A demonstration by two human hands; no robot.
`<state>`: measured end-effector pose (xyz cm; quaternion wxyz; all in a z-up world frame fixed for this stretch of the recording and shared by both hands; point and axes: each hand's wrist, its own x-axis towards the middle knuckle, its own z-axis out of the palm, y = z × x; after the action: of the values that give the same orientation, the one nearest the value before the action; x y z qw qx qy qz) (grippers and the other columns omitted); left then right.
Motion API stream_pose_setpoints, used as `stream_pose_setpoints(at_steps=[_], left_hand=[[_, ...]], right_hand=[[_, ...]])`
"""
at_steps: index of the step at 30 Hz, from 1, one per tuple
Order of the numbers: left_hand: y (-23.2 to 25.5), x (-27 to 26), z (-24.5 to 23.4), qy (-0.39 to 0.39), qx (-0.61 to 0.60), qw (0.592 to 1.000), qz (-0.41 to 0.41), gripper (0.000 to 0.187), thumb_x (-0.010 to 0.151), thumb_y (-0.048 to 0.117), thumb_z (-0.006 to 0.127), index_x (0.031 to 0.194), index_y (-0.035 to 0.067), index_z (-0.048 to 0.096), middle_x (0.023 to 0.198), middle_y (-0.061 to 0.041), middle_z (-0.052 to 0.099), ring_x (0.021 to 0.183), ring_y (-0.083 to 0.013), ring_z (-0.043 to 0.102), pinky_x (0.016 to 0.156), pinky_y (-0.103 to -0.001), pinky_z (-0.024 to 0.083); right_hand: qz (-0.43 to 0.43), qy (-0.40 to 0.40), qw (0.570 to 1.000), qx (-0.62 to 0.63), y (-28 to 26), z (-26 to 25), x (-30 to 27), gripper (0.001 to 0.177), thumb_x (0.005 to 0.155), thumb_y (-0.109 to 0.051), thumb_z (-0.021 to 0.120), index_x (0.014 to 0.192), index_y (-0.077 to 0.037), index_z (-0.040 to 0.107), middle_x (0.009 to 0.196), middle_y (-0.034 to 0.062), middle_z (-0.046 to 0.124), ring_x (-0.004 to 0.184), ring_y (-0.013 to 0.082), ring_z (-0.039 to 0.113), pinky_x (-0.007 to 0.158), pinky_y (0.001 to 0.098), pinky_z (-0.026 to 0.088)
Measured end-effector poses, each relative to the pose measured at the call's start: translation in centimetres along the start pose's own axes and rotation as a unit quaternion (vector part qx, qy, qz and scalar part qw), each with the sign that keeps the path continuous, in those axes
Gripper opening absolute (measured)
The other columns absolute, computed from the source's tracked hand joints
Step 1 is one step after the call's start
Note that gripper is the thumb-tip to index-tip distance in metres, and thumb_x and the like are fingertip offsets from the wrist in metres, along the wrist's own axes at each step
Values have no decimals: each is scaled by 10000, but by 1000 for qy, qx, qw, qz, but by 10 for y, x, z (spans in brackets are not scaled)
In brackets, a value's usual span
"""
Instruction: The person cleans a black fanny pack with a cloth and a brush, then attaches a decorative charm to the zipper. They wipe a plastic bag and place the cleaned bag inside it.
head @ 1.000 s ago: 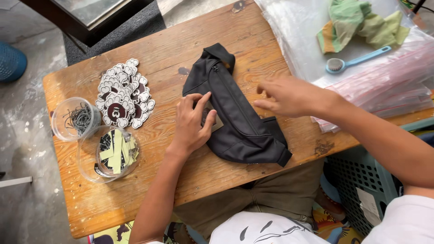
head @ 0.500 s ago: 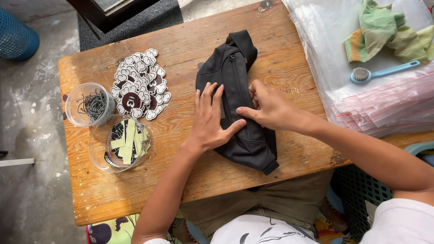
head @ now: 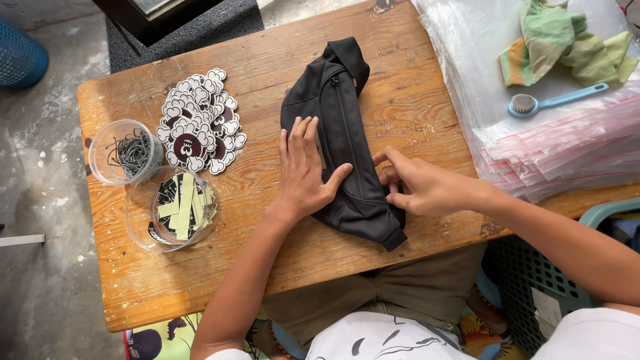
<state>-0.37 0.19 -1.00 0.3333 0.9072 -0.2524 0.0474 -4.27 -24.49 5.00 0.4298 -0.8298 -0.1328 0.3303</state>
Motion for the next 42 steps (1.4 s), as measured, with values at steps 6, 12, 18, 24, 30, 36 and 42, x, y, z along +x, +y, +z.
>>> stream_pose_setpoints(at_steps=[6, 12, 18, 24, 30, 36, 42], left_hand=[[1, 0, 1, 7, 6, 1000, -4, 922, 921, 542, 663, 1557, 44, 218, 1513, -223, 297, 1505, -433, 211, 1230, -611, 19], [8, -2, 4, 23, 49, 998, -19, 855, 912, 578, 652, 1491, 39, 328, 1482, -231, 332, 1484, -444, 260, 1218, -626, 94], [11, -9, 1, 50, 17, 998, -44, 886, 881, 620, 653, 1481, 39, 354, 1467, -264, 361, 1481, -475, 273, 1206, -670, 144], [22, -35, -65, 84, 9, 996, -21, 509, 964, 437, 568, 1340, 95, 541, 1370, -153, 583, 1376, -401, 462, 1175, -576, 252], [-4, -101, -150, 218, -30, 975, 0, 272, 969, 132, 626, 1204, -1, 603, 1110, -150, 686, 1050, -308, 647, 988, -441, 477], [-62, -142, -198, 309, 36, 945, -102, 197, 966, 112, 580, 1131, 15, 627, 1098, -139, 661, 1050, -304, 629, 934, -398, 494], [-116, -136, -197, 269, 90, 946, -159, 341, 963, 181, 568, 1227, -31, 607, 1279, -185, 598, 1189, -361, 549, 1016, -484, 461]], right_hand=[[-110, 153, 977, -98, 26, 10, -1, 276, 851, -56, 694, 1112, -116, 632, 854, 32, 768, 726, 183, 666, 652, 316, 509], [-131, 195, 967, -98, 40, 12, -6, 167, 846, -134, 738, 1008, -173, 726, 835, -2, 752, 790, 155, 699, 696, 283, 529], [-149, 189, 940, -241, 16, -3, -5, 183, 757, -171, 771, 927, -160, 705, 873, 64, 697, 860, 265, 681, 761, 406, 534], [-199, 203, 885, -369, -80, -3, 18, 109, 912, -205, 679, 976, -119, 663, 862, 35, 677, 785, 267, 645, 703, 427, 480], [-311, 124, 869, -365, -149, 41, 95, 152, 925, -213, 698, 971, -68, 689, 904, 87, 717, 858, 314, 660, 729, 448, 492], [-372, 67, 857, -349, -208, 84, 190, 116, 965, -203, 671, 965, -91, 702, 896, 83, 718, 793, 281, 661, 658, 431, 493], [-376, 96, 834, -393, -242, 114, 292, 109, 970, -204, 687, 962, -111, 743, 903, 89, 695, 853, 291, 628, 633, 447, 510]])
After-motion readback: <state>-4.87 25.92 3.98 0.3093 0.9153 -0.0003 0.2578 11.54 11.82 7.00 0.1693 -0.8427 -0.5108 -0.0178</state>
